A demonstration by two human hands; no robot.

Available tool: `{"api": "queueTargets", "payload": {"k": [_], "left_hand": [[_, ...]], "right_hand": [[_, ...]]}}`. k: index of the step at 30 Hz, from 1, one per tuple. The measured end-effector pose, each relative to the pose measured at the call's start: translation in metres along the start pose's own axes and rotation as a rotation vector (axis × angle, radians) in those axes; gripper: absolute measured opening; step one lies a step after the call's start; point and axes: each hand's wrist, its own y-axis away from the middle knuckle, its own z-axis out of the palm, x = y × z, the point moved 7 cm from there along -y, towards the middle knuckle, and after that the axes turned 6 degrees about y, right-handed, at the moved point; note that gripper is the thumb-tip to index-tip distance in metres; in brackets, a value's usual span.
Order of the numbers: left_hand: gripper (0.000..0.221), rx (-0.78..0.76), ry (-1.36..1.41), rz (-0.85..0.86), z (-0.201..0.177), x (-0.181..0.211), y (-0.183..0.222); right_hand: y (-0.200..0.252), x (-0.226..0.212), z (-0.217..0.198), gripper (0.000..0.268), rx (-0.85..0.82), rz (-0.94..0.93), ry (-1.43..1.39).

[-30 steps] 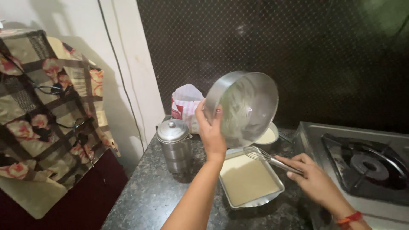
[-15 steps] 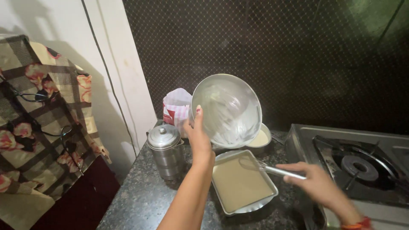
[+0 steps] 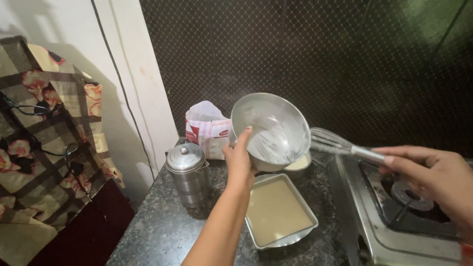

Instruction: The person whisks a liquid in a bowl and pours it into a rectangular pan, then places the pan onto a gas stove.

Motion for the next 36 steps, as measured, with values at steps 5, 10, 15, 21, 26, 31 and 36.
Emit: {"api": "queueTargets", "payload": {"k": [5, 10, 15, 21, 26, 31, 36], "left_hand": [[0.091, -0.071, -0.055, -0.188, 0.003, -0.025, 0.025], [0.079, -0.201, -0.073, -0.294, 0.001, -0.05, 0.038], [0.079, -0.197, -0.118, -0.366, -0.011, -0.056, 0.049], [0.08, -0.233, -0.095, -0.365, -0.023, -0.053, 0.059], [0.08, -0.203, -0.126, -0.361, -0.033, -0.053, 0.061], [0.079, -0.176, -0.138, -0.355, -0.044, -0.056, 0.06], [0.076, -0.116, -0.113, -0.297, -0.052, -0.048, 0.058]], "right_hand": [[0.031, -0.05, 0.021, 0.033, 0.106, -0.065, 0.052], [0.026, -0.055, 0.061, 0.035, 0.058, -0.179, -0.121], [0.028, -0.05, 0.084, 0.036, 0.078, -0.109, -0.112], [0.024, -0.039, 0.098, 0.042, 0.149, -0.169, -0.016], [0.026, -0.026, 0.109, 0.048, 0.116, -0.159, -0.229], [0.025, -0.005, 0.119, 0.047, 0.036, -0.149, -0.531], [0.032, 0.031, 0.132, 0.042, 0.004, 0.068, -0.974]]}}
